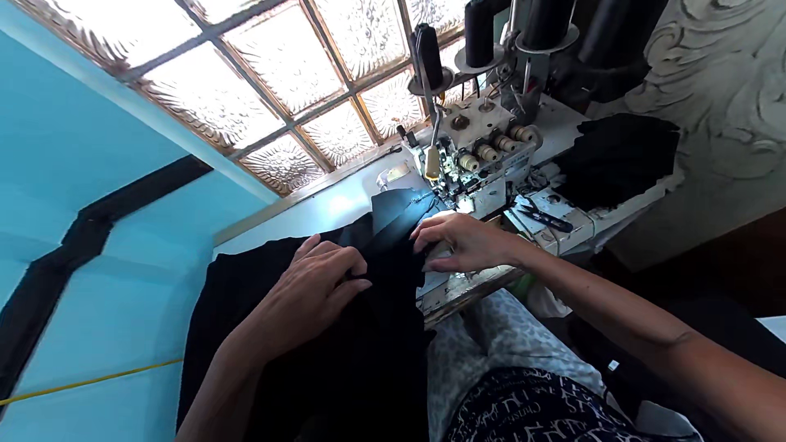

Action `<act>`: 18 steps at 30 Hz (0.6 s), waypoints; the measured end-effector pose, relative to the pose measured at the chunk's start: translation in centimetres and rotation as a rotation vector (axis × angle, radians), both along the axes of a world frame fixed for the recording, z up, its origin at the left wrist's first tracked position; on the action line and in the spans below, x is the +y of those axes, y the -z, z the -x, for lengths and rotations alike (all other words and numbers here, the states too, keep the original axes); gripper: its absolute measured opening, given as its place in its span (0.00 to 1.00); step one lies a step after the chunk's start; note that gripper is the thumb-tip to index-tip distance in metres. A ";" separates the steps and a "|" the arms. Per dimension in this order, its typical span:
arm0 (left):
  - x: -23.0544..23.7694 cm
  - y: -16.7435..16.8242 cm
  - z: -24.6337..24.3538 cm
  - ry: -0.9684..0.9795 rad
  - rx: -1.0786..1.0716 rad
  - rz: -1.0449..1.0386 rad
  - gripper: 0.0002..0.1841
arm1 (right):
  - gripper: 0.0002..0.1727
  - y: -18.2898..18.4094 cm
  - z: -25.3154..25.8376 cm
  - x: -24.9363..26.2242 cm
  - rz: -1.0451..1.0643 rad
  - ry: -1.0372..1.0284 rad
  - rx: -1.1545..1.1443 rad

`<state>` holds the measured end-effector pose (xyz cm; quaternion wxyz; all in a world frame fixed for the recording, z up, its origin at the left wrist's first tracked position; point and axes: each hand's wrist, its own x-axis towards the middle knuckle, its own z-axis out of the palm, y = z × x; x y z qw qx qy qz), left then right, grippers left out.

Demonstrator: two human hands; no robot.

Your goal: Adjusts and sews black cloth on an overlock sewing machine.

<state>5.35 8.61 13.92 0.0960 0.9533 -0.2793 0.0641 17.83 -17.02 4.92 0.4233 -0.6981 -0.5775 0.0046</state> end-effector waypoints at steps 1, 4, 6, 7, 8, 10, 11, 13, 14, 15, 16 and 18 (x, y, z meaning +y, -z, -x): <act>0.0 0.1 0.0 -0.020 0.007 0.007 0.15 | 0.13 0.0 0.0 0.1 -0.003 0.013 -0.016; 0.0 0.5 -0.2 -0.042 0.007 0.022 0.13 | 0.09 0.4 0.1 0.4 -0.040 0.068 -0.052; -0.1 0.7 -0.5 -0.037 0.002 0.041 0.12 | 0.05 0.5 0.3 0.5 -0.076 0.101 -0.061; -0.1 0.9 -0.7 -0.026 0.003 0.058 0.12 | 0.06 0.4 0.4 0.4 -0.082 0.119 -0.049; 0.0 1.1 -0.9 -0.012 0.004 0.068 0.12 | 0.06 0.3 0.5 0.2 -0.081 0.138 -0.023; 0.3 1.5 -1.4 0.013 0.014 0.078 0.12 | 0.08 0.3 0.5 -0.1 -0.077 0.168 0.038; 0.5 1.6 -1.7 0.021 0.015 0.074 0.14 | 0.08 0.4 0.5 -0.3 -0.079 0.175 0.065; 1.1 1.7 -2.3 0.031 0.032 0.054 0.19 | 0.09 0.7 0.4 -0.7 -0.084 0.180 0.108; 1.5 1.6 -2.7 0.035 0.046 0.054 0.21 | 0.09 1.0 0.3 -0.9 -0.084 0.186 0.129; 1.9 1.4 -2.9 0.034 0.067 0.063 0.22 | 0.10 1.2 0.3 -1.2 -0.083 0.195 0.153; 2.3 1.1 -3.2 0.034 0.081 0.078 0.23 | 0.10 1.5 0.3 -1.4 -0.079 0.209 0.182; 2.8 0.5 -3.8 0.043 0.093 0.109 0.21 | 0.10 2.0 0.5 -1.9 -0.065 0.235 0.236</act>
